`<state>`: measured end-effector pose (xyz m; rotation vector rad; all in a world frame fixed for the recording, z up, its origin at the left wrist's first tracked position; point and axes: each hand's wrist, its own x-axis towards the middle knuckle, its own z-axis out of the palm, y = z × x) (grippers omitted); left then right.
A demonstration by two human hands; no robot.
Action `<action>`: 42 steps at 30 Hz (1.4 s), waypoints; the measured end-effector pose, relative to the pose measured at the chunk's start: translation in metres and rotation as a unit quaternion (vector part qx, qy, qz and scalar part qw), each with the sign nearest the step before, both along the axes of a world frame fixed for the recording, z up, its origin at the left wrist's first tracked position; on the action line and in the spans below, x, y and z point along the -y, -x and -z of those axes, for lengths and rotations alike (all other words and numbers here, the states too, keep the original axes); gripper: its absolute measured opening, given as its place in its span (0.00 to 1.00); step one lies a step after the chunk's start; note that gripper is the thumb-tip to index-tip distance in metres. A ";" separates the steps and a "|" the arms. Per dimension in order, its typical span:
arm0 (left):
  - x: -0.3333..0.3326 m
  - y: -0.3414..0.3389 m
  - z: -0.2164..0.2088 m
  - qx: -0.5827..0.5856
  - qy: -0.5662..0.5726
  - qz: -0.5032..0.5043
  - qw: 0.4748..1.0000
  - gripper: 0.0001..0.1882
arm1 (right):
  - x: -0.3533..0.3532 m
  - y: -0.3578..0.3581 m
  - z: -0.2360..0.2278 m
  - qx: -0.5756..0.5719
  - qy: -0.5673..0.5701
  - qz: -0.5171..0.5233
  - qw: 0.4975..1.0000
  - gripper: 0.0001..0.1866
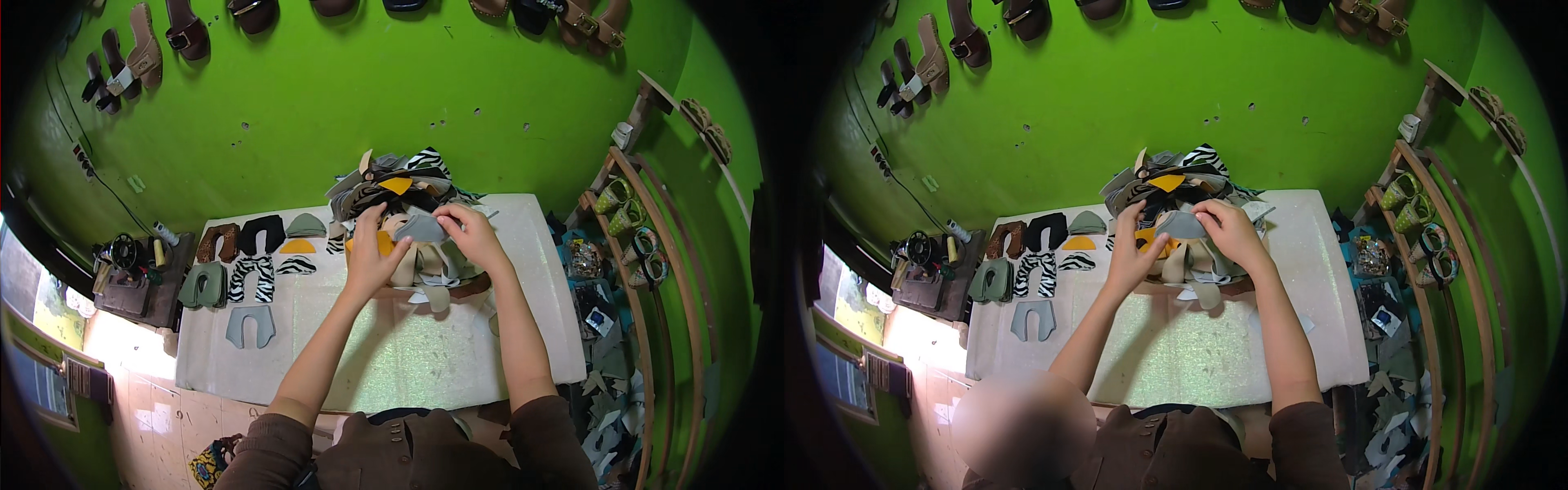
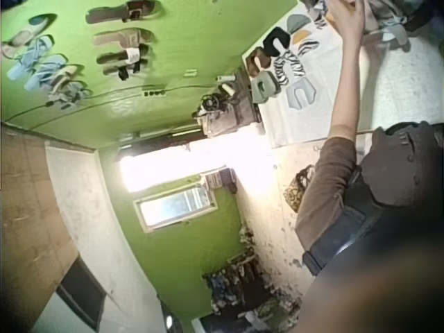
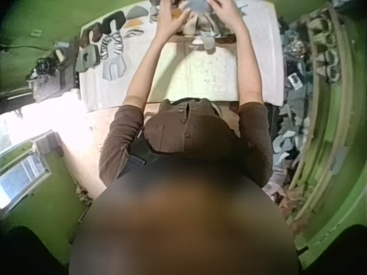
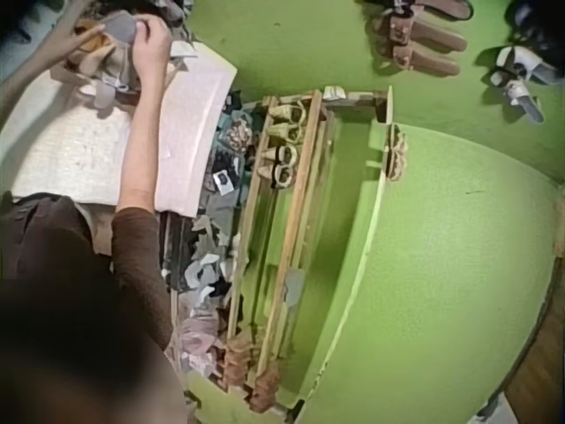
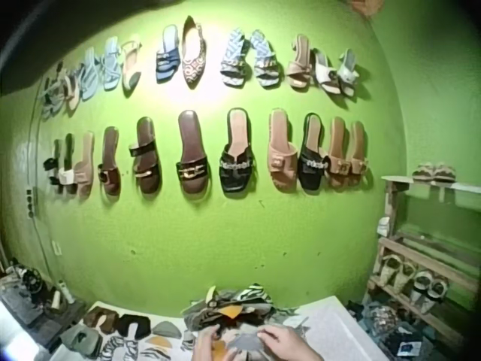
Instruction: Sorting and organizing patterned leather shoe upper components into sets on a work table.
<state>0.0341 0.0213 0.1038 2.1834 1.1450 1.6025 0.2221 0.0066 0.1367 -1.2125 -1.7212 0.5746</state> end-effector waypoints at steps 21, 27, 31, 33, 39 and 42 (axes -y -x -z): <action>-0.022 0.037 -0.019 0.182 0.222 0.123 0.950 0.10 | 0.007 0.025 0.056 -0.168 0.284 -0.129 0.935 0.13; -0.024 0.056 0.027 0.211 0.280 0.122 0.929 0.14 | 0.002 0.015 0.068 -0.300 0.208 -0.081 0.927 0.11; -0.011 0.055 0.062 0.202 0.343 0.095 0.912 0.15 | -0.003 0.007 0.068 -0.334 0.168 -0.039 0.926 0.09; -0.004 0.052 0.067 0.190 0.465 0.130 0.855 0.13 | -0.002 0.009 0.061 -0.348 0.163 -0.046 0.922 0.08; -0.008 0.041 0.058 0.114 0.228 0.104 0.962 0.25 | -0.001 0.017 0.036 -0.170 0.114 -0.074 0.976 0.09; -0.006 0.035 0.024 -0.045 0.093 0.137 0.985 0.25 | 0.002 0.021 0.020 -0.085 0.162 -0.121 0.976 0.10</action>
